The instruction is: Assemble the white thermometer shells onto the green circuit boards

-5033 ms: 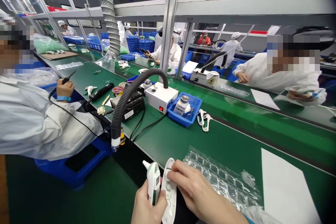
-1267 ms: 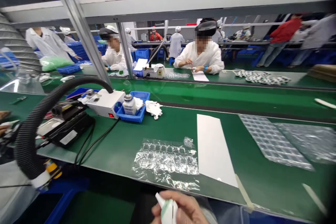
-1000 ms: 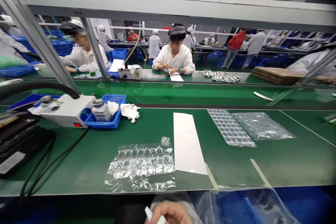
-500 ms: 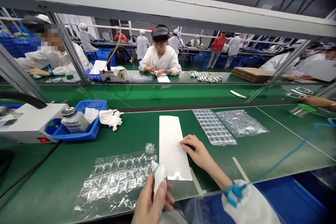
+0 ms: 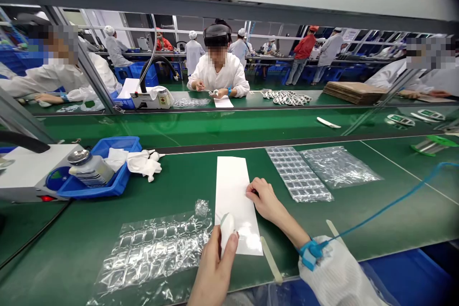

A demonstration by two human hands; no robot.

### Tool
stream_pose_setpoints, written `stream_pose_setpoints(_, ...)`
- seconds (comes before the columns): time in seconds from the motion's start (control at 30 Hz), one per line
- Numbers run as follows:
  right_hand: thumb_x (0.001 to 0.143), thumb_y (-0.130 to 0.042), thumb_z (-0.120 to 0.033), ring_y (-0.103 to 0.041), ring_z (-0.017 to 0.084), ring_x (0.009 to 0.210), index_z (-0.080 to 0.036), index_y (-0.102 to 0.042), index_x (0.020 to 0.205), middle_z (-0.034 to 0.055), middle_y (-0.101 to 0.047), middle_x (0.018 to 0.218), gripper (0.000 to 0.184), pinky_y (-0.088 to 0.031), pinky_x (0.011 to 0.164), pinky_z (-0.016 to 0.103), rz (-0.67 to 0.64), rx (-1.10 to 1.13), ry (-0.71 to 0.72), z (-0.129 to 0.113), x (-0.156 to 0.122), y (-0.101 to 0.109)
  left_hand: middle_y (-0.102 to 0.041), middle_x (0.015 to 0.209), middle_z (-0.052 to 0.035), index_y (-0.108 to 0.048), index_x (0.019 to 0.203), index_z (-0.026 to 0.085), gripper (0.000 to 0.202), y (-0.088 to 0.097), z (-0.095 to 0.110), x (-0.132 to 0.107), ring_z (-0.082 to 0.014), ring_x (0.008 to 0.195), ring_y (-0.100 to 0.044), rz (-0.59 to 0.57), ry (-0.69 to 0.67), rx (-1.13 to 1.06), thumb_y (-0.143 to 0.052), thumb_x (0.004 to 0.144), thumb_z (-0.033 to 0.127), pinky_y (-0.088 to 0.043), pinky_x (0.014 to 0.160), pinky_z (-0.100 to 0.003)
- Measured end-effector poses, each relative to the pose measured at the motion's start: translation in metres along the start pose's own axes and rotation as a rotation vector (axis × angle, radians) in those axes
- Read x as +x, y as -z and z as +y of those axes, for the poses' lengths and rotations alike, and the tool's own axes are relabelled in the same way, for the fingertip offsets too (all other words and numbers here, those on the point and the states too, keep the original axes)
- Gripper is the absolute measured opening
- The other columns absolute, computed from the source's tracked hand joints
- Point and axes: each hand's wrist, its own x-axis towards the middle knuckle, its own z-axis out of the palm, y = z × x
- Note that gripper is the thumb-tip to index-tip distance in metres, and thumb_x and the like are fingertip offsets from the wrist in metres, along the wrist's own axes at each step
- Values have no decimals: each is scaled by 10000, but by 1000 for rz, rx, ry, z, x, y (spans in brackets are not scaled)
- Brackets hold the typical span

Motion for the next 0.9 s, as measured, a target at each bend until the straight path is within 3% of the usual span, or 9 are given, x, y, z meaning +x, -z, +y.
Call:
stream_pose_setpoints(0.2, 896, -434, -252, -489, 179, 685, -213, -476, 767, 6, -523, 721, 141, -384, 677, 326, 111, 169, -44, 8, 1, 2, -694, 1119, -132, -601, 1151, 174, 552, -4, -6, -2, -290, 1099, -609, 115, 69, -71, -632, 762, 564, -460, 913, -318)
stream_pose_setpoints(0.27, 915, -405, -305, -469, 161, 626, -216, -443, 768, -9, -476, 685, 176, -393, 614, 299, 148, 242, -62, 1, -1, 7, -709, 1052, -117, -615, 1092, 172, 519, -3, -4, -2, -268, 1024, -640, 90, 60, -100, -614, 772, 580, -467, 891, -313)
stream_pose_setpoints(0.33, 923, -403, -342, -448, 146, 591, -219, -429, 756, -25, -438, 663, 209, -393, 577, 279, 157, 306, -60, -17, -8, 12, -727, 843, -88, -636, 955, 159, 484, 0, 1, -3, -221, 807, -676, 8, 56, -144, -546, 804, 611, -497, 773, -293)
stream_pose_setpoints(0.4, 929, -423, -354, -435, 134, 585, -217, -438, 747, -33, -426, 660, 228, -388, 563, 263, 102, 399, -50, -46, -21, 15, -667, 594, -36, -634, 872, 152, 526, 3, 5, -5, -158, 549, -606, -77, 87, -224, -459, 831, 647, -477, 570, -251)
stream_pose_setpoints(0.47, 933, -456, -328, -443, 127, 603, -209, -464, 750, -32, -441, 675, 219, -385, 572, 251, -40, 522, -43, -79, -39, 15, -553, 423, 10, -637, 834, 140, 603, 5, 6, -8, -112, 386, -470, -130, 149, -317, -382, 836, 686, -362, 410, -210)
stream_pose_setpoints(0.53, 940, -462, -266, -470, 123, 624, -207, -475, 757, -30, -473, 693, 193, -388, 597, 247, -190, 581, -31, -106, -54, 11, -492, 363, 23, -634, 747, 129, 647, 7, 5, -11, -87, 327, -387, -131, 206, -396, -360, 826, 710, -264, 357, -195)
stream_pose_setpoints(0.6, 943, -445, -200, -489, 123, 640, -209, -469, 757, -26, -495, 719, 188, -386, 618, 248, -254, 539, -1, -122, -64, 4, -472, 331, 14, -603, 638, 135, 654, 8, 1, -14, -79, 308, -374, -99, 227, -433, -360, 823, 713, -245, 360, -200)
stream_pose_setpoints(0.9, 963, -385, -164, -502, 131, 695, -211, -477, 819, -7, -495, 801, 177, -393, 641, 254, -272, 383, 80, -127, -64, -15, -468, 322, 7, -604, 617, 137, 683, 18, -9, -19, -98, 322, -398, -10, 224, -364, -357, 794, 749, -267, 378, -214)
